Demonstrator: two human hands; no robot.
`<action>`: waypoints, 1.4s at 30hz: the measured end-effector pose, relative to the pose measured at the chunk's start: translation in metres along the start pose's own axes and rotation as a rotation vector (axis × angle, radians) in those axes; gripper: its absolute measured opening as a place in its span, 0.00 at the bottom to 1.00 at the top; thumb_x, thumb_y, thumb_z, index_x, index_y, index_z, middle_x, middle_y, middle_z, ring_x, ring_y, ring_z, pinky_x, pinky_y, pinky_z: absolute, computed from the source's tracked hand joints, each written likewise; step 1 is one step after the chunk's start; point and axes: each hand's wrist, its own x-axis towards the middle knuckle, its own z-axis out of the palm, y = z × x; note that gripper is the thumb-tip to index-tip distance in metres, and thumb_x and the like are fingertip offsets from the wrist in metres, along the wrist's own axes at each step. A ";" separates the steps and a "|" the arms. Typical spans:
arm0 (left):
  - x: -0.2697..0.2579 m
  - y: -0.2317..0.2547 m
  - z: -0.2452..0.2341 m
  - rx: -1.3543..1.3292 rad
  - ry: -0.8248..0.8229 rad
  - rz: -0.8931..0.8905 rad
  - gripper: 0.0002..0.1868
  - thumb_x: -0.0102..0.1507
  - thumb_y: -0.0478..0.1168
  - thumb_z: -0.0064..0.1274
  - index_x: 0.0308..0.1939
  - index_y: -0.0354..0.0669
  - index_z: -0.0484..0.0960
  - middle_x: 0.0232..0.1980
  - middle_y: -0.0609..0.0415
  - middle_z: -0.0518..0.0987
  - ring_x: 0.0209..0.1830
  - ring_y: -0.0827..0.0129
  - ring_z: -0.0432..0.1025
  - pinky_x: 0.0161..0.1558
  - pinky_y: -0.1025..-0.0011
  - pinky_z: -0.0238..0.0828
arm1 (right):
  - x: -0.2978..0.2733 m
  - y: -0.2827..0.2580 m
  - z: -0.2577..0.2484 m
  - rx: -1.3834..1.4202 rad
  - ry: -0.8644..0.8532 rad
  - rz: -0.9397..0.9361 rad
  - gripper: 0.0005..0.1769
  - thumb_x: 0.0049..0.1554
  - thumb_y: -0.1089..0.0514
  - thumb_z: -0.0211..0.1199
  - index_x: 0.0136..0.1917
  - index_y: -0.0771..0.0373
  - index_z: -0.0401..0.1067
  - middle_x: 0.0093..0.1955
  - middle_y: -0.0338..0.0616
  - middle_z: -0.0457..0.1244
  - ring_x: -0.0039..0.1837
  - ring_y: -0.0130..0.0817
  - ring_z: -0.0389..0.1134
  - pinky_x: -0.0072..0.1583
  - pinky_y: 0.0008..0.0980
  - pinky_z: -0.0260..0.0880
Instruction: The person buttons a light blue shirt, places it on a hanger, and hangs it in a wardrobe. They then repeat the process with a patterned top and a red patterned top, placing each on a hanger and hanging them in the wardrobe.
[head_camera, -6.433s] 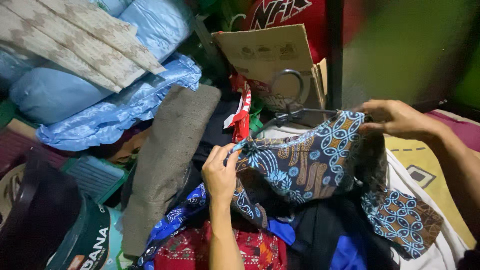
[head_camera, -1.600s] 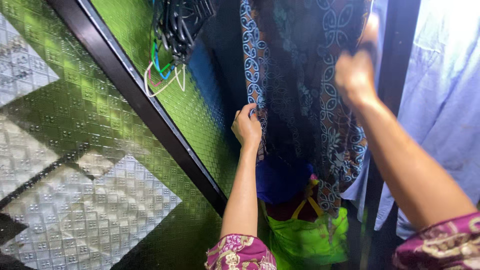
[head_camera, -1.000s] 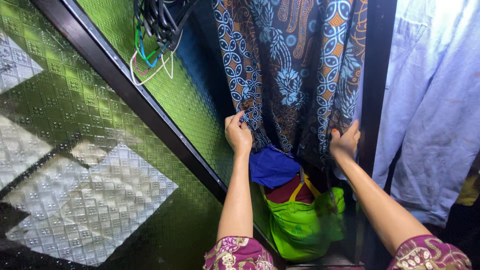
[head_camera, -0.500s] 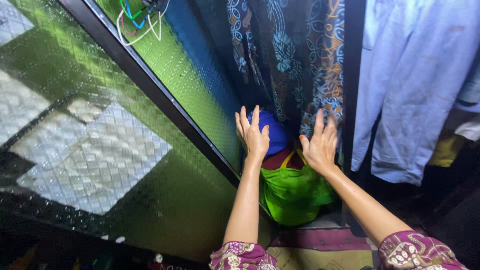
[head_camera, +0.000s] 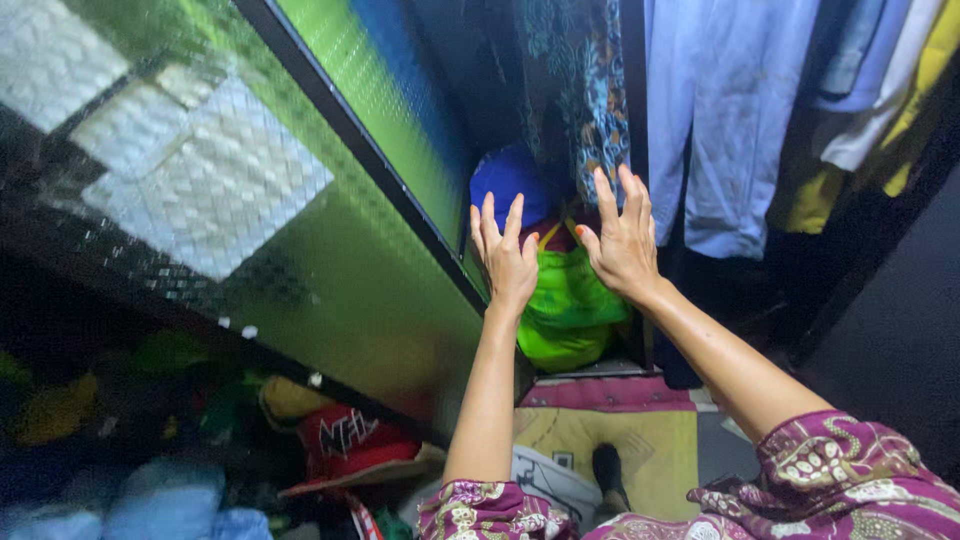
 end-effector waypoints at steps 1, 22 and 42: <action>-0.012 0.007 -0.007 0.005 0.003 -0.004 0.36 0.58 0.35 0.63 0.71 0.53 0.72 0.79 0.39 0.56 0.81 0.39 0.45 0.77 0.52 0.45 | -0.006 -0.005 -0.007 0.005 -0.016 -0.003 0.50 0.55 0.56 0.71 0.83 0.58 0.49 0.80 0.64 0.43 0.80 0.65 0.45 0.73 0.58 0.53; -0.274 0.015 -0.147 0.266 -0.065 -0.305 0.28 0.64 0.42 0.59 0.68 0.57 0.74 0.77 0.45 0.61 0.79 0.42 0.52 0.74 0.47 0.51 | -0.219 -0.103 -0.018 0.184 -0.393 -0.072 0.46 0.61 0.56 0.71 0.85 0.59 0.51 0.82 0.62 0.45 0.81 0.65 0.46 0.75 0.58 0.53; -0.606 -0.010 -0.258 0.080 -0.281 -0.684 0.23 0.66 0.39 0.54 0.66 0.54 0.77 0.73 0.39 0.67 0.74 0.37 0.58 0.73 0.52 0.56 | -0.512 -0.249 -0.006 0.274 -0.760 -0.044 0.39 0.56 0.55 0.69 0.78 0.55 0.61 0.76 0.65 0.52 0.75 0.68 0.52 0.74 0.58 0.55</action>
